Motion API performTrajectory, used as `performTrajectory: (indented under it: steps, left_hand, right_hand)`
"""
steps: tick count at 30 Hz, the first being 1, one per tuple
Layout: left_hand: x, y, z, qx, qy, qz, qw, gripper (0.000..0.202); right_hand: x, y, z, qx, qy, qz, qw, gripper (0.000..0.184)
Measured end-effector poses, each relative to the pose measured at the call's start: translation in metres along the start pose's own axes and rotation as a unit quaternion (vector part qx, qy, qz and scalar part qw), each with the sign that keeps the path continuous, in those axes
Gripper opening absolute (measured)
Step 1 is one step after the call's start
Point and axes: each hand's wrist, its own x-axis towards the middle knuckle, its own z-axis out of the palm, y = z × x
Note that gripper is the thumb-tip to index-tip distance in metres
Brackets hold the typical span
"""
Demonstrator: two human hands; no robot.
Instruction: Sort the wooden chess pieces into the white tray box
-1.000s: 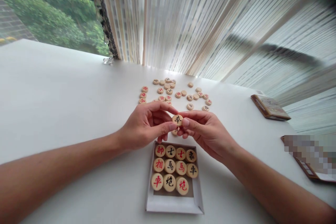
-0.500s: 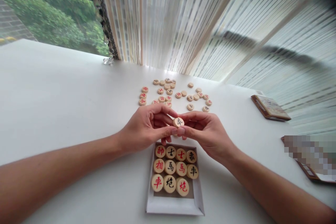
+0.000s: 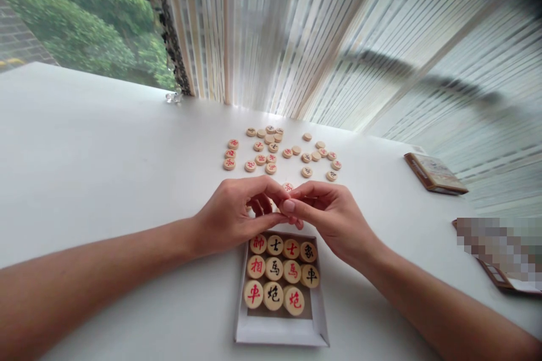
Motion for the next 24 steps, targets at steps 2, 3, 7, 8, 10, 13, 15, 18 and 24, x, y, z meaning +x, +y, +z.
performTrajectory:
  steps: [2,3,7,8,10,13,15,18,24]
  left_hand:
    - [0.0005,0.0002,-0.0004,-0.018,0.000,-0.014,1.000,0.014]
    - [0.0008,0.0004,-0.0004,-0.028,0.002,-0.023,0.999,0.015]
    - [0.0024,0.0016,0.0002,-0.084,0.018,-0.053,0.995,0.018]
    - [0.0028,0.0019,0.0004,-0.099,0.020,-0.058,0.993,0.018]
    - [0.0035,0.0021,0.0008,-0.123,0.019,-0.067,0.990,0.017]
    - [0.0034,0.0013,0.0014,-0.140,0.016,-0.073,0.987,0.018]
    - [0.0028,0.0002,0.0015,-0.139,0.014,-0.075,0.987,0.019]
    - [0.0018,-0.0010,0.0010,-0.120,0.005,-0.071,0.990,0.019]
    - [0.0013,-0.0014,-0.0011,-0.036,-0.005,-0.023,0.999,0.017]
  right_hand:
    - [0.0008,0.0002,-0.0023,0.012,-0.016,-0.005,1.000,0.020]
    - [0.0012,0.0004,-0.0034,0.020,-0.024,-0.004,1.000,0.019]
    - [0.0017,0.0008,-0.0063,0.049,-0.047,-0.001,0.998,0.016]
    - [0.0016,0.0009,-0.0065,0.053,-0.051,0.001,0.997,0.017]
    - [0.0012,0.0012,-0.0062,0.060,-0.055,0.006,0.997,0.023]
    - [0.0007,0.0016,-0.0046,0.065,-0.047,0.019,0.997,0.032]
    - [0.0007,0.0015,-0.0032,0.063,-0.036,0.025,0.997,0.036]
    - [0.0010,0.0007,-0.0013,0.054,-0.022,0.027,0.998,0.039]
    - [0.0005,-0.0021,0.0002,0.016,-0.029,0.017,0.999,0.035]
